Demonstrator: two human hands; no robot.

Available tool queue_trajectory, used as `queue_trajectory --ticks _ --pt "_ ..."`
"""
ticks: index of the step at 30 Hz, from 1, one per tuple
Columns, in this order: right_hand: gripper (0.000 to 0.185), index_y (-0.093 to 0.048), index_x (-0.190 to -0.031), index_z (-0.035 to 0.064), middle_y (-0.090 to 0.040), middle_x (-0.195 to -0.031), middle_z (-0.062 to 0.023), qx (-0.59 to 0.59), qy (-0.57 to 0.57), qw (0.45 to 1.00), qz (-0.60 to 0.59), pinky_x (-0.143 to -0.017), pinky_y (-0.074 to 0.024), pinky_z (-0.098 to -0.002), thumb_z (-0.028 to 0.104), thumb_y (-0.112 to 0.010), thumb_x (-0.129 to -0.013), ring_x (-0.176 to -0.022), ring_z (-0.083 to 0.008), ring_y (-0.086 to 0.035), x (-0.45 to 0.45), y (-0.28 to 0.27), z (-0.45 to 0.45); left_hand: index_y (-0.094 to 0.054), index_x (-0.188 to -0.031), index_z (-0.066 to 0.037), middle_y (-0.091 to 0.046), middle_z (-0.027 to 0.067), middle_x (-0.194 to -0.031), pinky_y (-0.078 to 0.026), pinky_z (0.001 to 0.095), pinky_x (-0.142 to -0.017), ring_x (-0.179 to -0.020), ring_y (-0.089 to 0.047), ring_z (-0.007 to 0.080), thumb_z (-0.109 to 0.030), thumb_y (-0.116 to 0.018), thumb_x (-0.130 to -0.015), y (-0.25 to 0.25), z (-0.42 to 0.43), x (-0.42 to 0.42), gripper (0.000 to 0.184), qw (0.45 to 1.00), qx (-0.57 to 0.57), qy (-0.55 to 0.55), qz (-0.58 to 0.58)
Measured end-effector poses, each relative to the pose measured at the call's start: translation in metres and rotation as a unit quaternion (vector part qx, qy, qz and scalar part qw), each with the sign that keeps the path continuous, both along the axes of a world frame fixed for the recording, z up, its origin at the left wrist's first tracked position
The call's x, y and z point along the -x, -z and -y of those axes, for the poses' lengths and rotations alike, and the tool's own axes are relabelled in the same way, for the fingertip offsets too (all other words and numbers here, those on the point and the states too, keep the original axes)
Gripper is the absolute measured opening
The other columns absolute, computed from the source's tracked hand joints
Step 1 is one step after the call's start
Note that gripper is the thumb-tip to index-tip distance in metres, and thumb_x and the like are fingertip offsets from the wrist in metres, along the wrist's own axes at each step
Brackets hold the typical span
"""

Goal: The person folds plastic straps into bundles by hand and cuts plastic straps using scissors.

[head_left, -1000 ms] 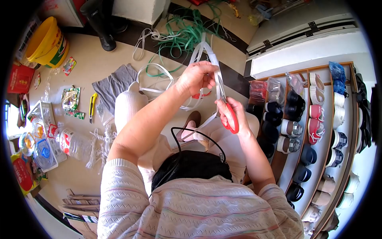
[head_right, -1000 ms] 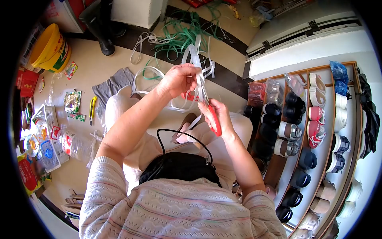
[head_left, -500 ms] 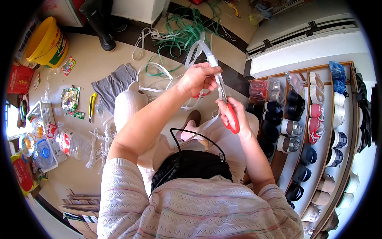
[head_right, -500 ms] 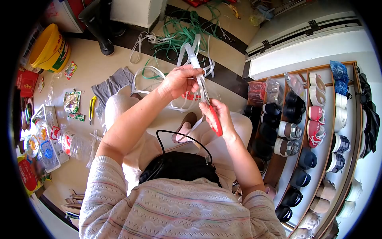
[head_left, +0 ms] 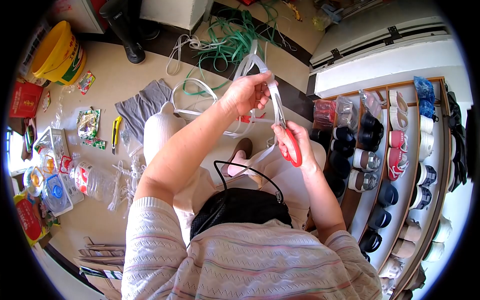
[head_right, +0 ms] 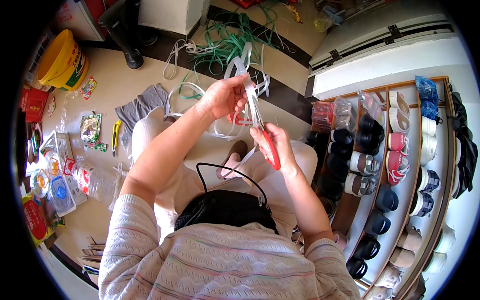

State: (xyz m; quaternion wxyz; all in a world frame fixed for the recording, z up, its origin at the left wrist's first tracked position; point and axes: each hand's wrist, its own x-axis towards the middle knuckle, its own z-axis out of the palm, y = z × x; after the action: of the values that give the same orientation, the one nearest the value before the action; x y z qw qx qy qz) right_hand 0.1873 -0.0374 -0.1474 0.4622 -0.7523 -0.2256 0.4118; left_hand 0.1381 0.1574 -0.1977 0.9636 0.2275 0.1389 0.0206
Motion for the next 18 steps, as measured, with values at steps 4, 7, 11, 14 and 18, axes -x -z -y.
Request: queue_trajectory --ticks 4,7,11,14,18 --pt "0.032 -0.055 -0.082 0.0060 -0.040 -0.052 0.0072 -0.002 0.000 1.000 -0.007 -0.034 -0.0252 -0.0177 0.036 -0.065 -0.082 -0.039 -0.0012 -0.034 -0.002 0.002 0.001 -0.061 -0.085 0.000 -0.055 0.0042 -0.063 -0.040 0.0241 -0.043 -0.047 -0.051 0.0118 -0.017 -0.060 -0.084 0.003 0.000 -0.001 0.017 0.997 -0.035 -0.058 0.028" --pt "0.029 -0.055 -0.092 0.0030 -0.042 -0.056 0.0045 0.020 -0.024 0.999 0.006 -0.036 -0.0285 -0.0177 0.031 -0.060 -0.086 -0.041 -0.0026 -0.037 -0.005 -0.002 0.001 -0.062 -0.085 0.001 -0.056 0.0042 -0.063 -0.043 0.0232 -0.044 -0.047 -0.052 0.0112 -0.014 -0.061 -0.083 -0.003 0.004 0.003 0.015 0.993 -0.086 -0.076 0.020" --pt "0.029 -0.054 -0.099 0.0016 -0.043 -0.059 0.0035 0.014 -0.027 0.999 0.015 -0.037 -0.0301 -0.0174 0.029 -0.056 -0.089 -0.043 -0.0030 -0.039 -0.006 -0.004 -0.004 -0.062 -0.086 0.001 -0.056 0.0034 -0.062 -0.044 0.0224 -0.044 -0.047 -0.053 0.0107 -0.015 -0.061 -0.084 -0.009 0.009 0.004 0.016 0.991 -0.107 -0.079 0.018" --pt "0.029 -0.055 -0.099 0.0018 -0.043 -0.059 0.0038 0.008 -0.018 1.000 0.001 -0.038 -0.0303 -0.0173 0.029 -0.056 -0.089 -0.044 -0.0028 -0.039 -0.008 -0.005 -0.008 -0.063 -0.091 0.001 -0.056 0.0033 -0.062 -0.043 0.0224 -0.044 -0.047 -0.053 0.0112 -0.016 -0.060 -0.085 -0.010 0.012 0.004 0.018 0.992 -0.097 -0.080 0.026" --pt "0.028 -0.055 -0.098 0.0019 -0.042 -0.059 0.0043 0.020 -0.034 0.998 0.043 -0.037 -0.0300 -0.0173 0.028 -0.056 -0.088 -0.044 -0.0027 -0.039 -0.011 -0.009 -0.016 -0.062 -0.098 0.001 -0.055 0.0026 -0.061 -0.044 0.0233 -0.045 -0.046 -0.053 0.0117 -0.016 -0.060 -0.085 -0.012 0.012 0.004 0.021 0.992 -0.091 -0.079 0.029"
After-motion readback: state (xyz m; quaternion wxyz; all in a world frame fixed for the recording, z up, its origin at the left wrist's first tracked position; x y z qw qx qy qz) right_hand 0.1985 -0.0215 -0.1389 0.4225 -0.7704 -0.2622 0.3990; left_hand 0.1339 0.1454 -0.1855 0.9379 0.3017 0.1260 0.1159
